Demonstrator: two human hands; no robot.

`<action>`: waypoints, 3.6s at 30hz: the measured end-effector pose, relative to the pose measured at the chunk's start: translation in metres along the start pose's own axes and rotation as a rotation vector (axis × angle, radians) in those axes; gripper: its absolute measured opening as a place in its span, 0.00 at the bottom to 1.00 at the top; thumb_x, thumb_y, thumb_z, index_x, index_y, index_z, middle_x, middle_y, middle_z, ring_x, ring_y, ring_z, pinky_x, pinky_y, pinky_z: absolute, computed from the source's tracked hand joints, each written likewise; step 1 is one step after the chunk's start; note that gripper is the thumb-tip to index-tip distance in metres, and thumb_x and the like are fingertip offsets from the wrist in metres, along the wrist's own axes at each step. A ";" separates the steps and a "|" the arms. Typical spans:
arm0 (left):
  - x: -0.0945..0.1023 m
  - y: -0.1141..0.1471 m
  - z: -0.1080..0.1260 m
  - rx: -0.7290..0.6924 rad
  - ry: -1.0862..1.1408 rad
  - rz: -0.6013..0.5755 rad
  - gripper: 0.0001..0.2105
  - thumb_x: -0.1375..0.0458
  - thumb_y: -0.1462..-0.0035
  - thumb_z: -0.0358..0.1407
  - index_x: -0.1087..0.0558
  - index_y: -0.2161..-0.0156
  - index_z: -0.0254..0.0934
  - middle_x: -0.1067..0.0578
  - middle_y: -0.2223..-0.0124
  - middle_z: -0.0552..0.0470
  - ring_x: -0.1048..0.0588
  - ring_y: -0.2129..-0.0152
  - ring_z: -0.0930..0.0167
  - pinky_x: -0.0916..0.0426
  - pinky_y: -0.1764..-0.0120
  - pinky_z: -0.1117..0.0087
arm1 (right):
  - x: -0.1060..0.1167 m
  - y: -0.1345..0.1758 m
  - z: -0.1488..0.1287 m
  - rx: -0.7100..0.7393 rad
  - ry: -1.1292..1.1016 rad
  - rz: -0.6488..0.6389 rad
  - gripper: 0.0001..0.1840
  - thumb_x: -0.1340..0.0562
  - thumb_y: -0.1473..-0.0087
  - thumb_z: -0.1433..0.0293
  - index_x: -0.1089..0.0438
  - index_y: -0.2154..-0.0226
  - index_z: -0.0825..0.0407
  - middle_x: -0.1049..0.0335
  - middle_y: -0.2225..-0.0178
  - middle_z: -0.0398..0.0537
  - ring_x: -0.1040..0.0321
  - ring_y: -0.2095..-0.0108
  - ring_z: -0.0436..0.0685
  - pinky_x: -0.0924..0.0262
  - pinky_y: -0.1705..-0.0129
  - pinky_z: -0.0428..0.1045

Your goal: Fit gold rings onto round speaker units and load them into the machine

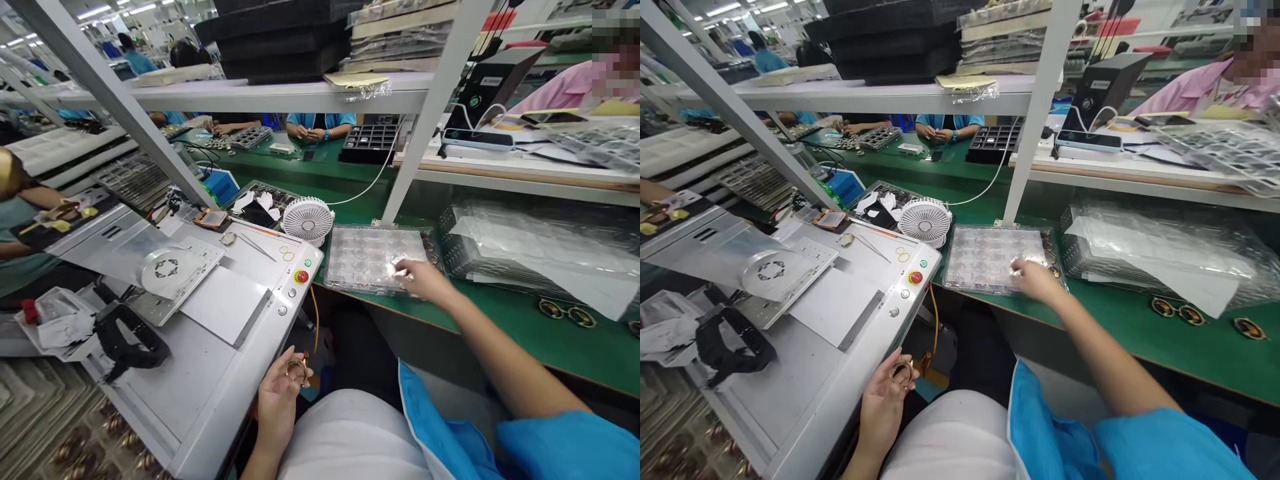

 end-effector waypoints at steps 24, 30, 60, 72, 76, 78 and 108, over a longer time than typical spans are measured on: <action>-0.031 0.006 0.036 0.240 0.163 -0.466 0.47 0.19 0.71 0.50 0.24 0.42 0.35 0.18 0.57 0.39 0.17 0.60 0.61 0.26 0.60 0.68 | -0.028 0.058 -0.155 1.055 -0.683 -0.170 0.11 0.39 0.34 0.77 0.21 0.61 0.49 0.26 0.61 0.51 0.25 0.64 0.52 0.30 0.65 0.45; -0.015 0.019 0.051 0.071 0.147 -0.292 0.53 0.18 0.70 0.48 0.30 0.36 0.33 0.17 0.58 0.39 0.18 0.59 0.58 0.27 0.52 0.61 | -0.067 0.057 -0.195 0.787 -1.003 -0.256 0.13 0.38 0.33 0.71 0.24 0.48 0.47 0.29 0.49 0.57 0.24 0.57 0.58 0.25 0.58 0.52; 0.007 0.027 0.050 -0.058 0.115 -0.176 0.56 0.19 0.69 0.50 0.33 0.33 0.40 0.28 0.36 0.32 0.17 0.56 0.56 0.25 0.53 0.60 | -0.075 0.037 -0.245 0.980 -0.665 -0.232 0.08 0.40 0.32 0.69 0.31 0.66 0.50 0.29 0.62 0.52 0.29 0.62 0.57 0.32 0.61 0.51; 0.014 0.025 0.062 -0.139 0.265 0.042 0.45 0.22 0.64 0.54 0.25 0.41 0.32 0.20 0.54 0.43 0.20 0.58 0.65 0.27 0.58 0.72 | -0.079 0.030 -0.261 1.061 -0.727 -0.174 0.09 0.42 0.30 0.65 0.34 0.64 0.49 0.29 0.55 0.56 0.29 0.59 0.58 0.34 0.60 0.51; 0.014 0.026 0.060 -0.160 0.201 0.038 0.47 0.22 0.63 0.55 0.27 0.39 0.33 0.19 0.55 0.42 0.20 0.57 0.62 0.27 0.57 0.70 | -0.081 -0.007 -0.271 0.556 -0.719 -0.155 0.08 0.42 0.33 0.65 0.36 0.65 0.49 0.29 0.73 0.44 0.33 0.74 0.55 0.39 0.68 0.49; 0.014 0.029 0.058 -0.162 0.159 0.008 0.50 0.22 0.64 0.56 0.29 0.37 0.34 0.19 0.58 0.43 0.19 0.56 0.60 0.26 0.55 0.68 | -0.082 -0.027 -0.278 0.348 -0.627 -0.177 0.08 0.40 0.37 0.68 0.37 0.68 0.49 0.30 0.78 0.42 0.34 0.77 0.54 0.40 0.68 0.49; 0.010 0.036 0.039 -0.461 -0.658 -0.247 0.43 0.21 0.57 0.36 0.32 0.35 0.39 0.43 0.27 0.28 0.17 0.52 0.52 0.22 0.46 0.50 | -0.098 0.072 -0.228 0.079 -1.217 -0.689 0.26 0.25 0.52 0.49 0.21 0.63 0.54 0.24 0.76 0.45 0.26 0.78 0.55 0.26 0.72 0.50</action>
Point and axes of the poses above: each hand's wrist, its own y-axis away from the middle knuckle, its own x-axis out of the back of the hand, z = x × y, the point moved 1 cm from there along -y, towards the middle knuckle
